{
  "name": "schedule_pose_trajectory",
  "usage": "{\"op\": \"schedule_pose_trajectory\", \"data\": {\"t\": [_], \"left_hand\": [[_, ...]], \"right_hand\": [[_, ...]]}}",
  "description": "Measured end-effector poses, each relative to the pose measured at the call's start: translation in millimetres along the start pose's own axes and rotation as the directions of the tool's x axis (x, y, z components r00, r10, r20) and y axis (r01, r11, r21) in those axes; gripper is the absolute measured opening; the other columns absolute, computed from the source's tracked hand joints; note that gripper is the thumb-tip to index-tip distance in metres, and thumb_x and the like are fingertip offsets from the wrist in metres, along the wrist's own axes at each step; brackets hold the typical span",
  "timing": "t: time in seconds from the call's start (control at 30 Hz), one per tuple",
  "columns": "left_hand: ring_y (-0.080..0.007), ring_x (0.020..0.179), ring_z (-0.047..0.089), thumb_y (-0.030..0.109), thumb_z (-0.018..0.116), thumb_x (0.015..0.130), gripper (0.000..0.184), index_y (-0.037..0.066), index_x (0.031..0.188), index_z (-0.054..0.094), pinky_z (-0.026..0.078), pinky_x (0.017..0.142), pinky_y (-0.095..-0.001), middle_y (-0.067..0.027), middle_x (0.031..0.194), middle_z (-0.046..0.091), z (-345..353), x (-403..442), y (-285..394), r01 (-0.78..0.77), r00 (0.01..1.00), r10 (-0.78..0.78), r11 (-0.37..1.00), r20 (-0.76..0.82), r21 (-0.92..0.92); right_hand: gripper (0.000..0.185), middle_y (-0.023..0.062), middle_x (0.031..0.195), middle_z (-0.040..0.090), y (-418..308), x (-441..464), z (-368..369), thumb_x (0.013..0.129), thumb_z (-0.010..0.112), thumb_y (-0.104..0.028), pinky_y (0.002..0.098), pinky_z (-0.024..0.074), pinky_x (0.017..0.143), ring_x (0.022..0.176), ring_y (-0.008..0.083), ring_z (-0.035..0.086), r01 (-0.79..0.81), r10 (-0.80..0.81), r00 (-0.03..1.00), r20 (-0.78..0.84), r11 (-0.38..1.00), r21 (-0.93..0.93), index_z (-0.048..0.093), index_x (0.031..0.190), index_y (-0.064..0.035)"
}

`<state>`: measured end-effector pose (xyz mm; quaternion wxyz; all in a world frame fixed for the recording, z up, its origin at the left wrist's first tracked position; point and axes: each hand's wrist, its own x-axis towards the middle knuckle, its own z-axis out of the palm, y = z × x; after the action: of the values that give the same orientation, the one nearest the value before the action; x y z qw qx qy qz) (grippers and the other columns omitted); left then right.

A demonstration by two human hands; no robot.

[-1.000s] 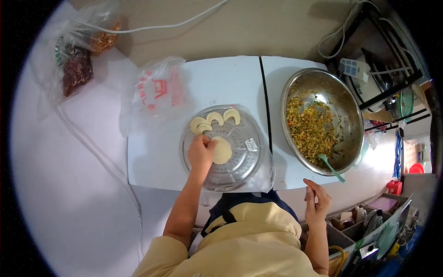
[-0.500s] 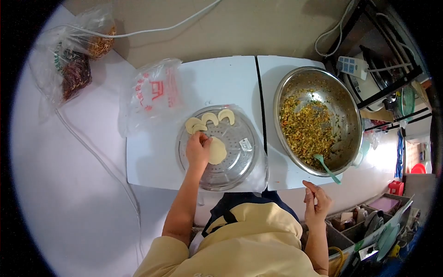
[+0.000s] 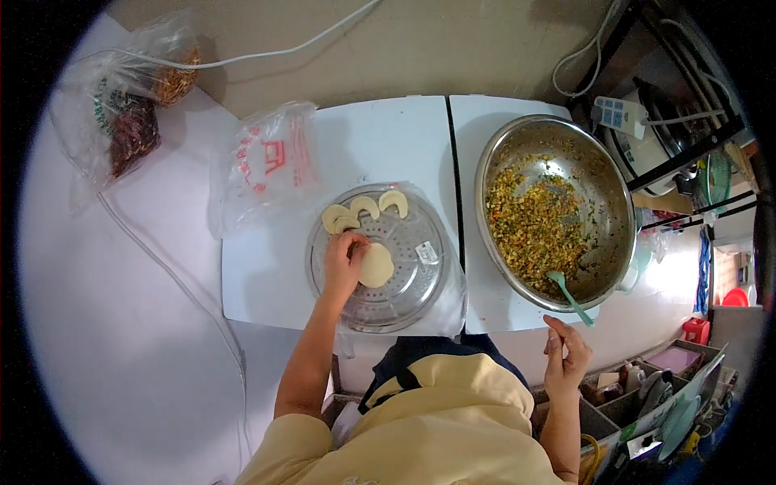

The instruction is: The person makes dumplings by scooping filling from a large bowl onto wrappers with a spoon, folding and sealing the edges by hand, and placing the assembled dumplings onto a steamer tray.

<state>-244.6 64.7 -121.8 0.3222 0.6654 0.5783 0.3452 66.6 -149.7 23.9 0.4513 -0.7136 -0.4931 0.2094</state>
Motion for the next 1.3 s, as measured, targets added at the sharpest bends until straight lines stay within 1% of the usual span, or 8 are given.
{"op": "schedule_pose_trajectory", "data": {"t": [0.5,0.77,1.0,1.07,1.13,1.17,1.23,1.3], "left_hand": [[-0.0217,0.090,0.056,0.001,0.070,0.070,0.015,0.001,0.085,0.069,0.046,0.076,-0.0310,-0.0079,0.090,0.064,-26.4,-4.2,8.5,-0.121,0.975,0.120,0.993,0.186,-0.008],[-0.0094,0.079,0.057,0.003,0.060,0.083,0.008,0.000,0.090,0.065,0.046,0.071,-0.0234,-0.0044,0.088,0.066,-47.5,-14.2,11.3,0.306,0.918,-0.189,0.896,0.349,-0.322],[-0.0109,0.081,0.059,0.009,0.059,0.086,0.015,0.001,0.099,0.059,0.047,0.075,-0.0261,-0.0056,0.091,0.064,-56.9,-15.5,18.5,0.212,0.969,-0.132,0.876,0.207,-0.433],[-0.0137,0.084,0.062,0.013,0.058,0.090,0.018,0.003,0.105,0.057,0.048,0.077,-0.0304,-0.0047,0.094,0.065,-49.4,-17.8,27.2,0.247,0.969,-0.133,0.468,0.208,-0.848],[-0.0154,0.087,0.062,0.015,0.057,0.091,0.019,0.005,0.107,0.056,0.049,0.077,-0.0319,-0.0048,0.095,0.065,-38.3,-25.6,41.1,0.318,0.944,-0.167,0.234,0.284,-0.919],[-0.0170,0.089,0.063,0.018,0.056,0.092,0.021,0.007,0.110,0.055,0.049,0.076,-0.0333,-0.0050,0.096,0.066,-33.2,-30.2,44.8,0.353,0.916,-0.204,0.003,0.345,-0.936],[-0.0172,0.093,0.064,0.020,0.053,0.093,0.022,0.010,0.112,0.054,0.049,0.074,-0.0327,-0.0049,0.100,0.066,-18.9,-33.3,54.0,0.396,0.906,-0.132,-0.072,0.402,-0.915],[-0.0159,0.088,0.065,0.021,0.053,0.093,0.020,0.012,0.112,0.056,0.049,0.070,-0.0305,-0.0048,0.100,0.067,-3.2,-36.6,76.8,0.544,0.833,0.197,-0.457,0.516,-0.704]], "right_hand": [[0.021,0.0018,0.063,0.052,18.8,10.8,-30.7,0.092,0.049,-0.008,0.0221,0.0361,0.048,0.053,0.0078,0.045,-0.013,0.014,0.995,-0.102,1.000,0.010,0.065,0.103,0.0023],[0.029,-0.0036,0.063,0.042,65.5,26.5,-71.2,0.097,0.045,-0.018,0.0206,0.0279,0.053,0.056,0.0051,0.035,-0.123,0.184,0.897,-0.403,0.977,0.172,0.063,0.110,-0.0001],[0.052,0.0039,0.096,0.051,78.0,28.5,-73.3,0.073,0.061,0.010,0.0244,0.0408,0.070,0.083,0.0146,0.050,-0.088,0.093,0.995,0.038,0.990,-0.113,0.058,0.121,-0.0084],[0.049,0.0050,0.094,0.052,67.6,29.5,-62.7,0.071,0.064,0.010,0.0276,0.0419,0.069,0.083,0.0167,0.050,-0.043,0.050,0.996,0.074,0.995,-0.094,0.062,0.117,-0.0075],[0.041,0.0061,0.088,0.052,72.7,28.7,-57.5,0.072,0.067,0.005,0.0300,0.0420,0.066,0.082,0.0178,0.051,-0.039,0.047,0.993,0.108,0.996,-0.076,0.065,0.111,-0.0058],[0.036,0.0067,0.084,0.051,75.5,28.6,-56.7,0.073,0.068,0.003,0.0309,0.0419,0.065,0.081,0.0179,0.052,-0.049,0.062,0.990,0.129,0.994,-0.098,0.066,0.108,-0.0051],[0.026,0.0079,0.078,0.051,63.8,33.7,-46.5,0.076,0.069,-0.003,0.0320,0.0418,0.062,0.075,0.0198,0.053,-0.070,0.074,0.993,0.096,0.997,-0.044,0.067,0.102,-0.0030],[0.020,0.0087,0.076,0.051,61.1,38.0,-44.0,0.076,0.068,-0.005,0.0322,0.0421,0.059,0.069,0.0227,0.052,0.074,-0.060,0.994,0.096,0.986,-0.148,0.067,0.096,-0.0013]]}}
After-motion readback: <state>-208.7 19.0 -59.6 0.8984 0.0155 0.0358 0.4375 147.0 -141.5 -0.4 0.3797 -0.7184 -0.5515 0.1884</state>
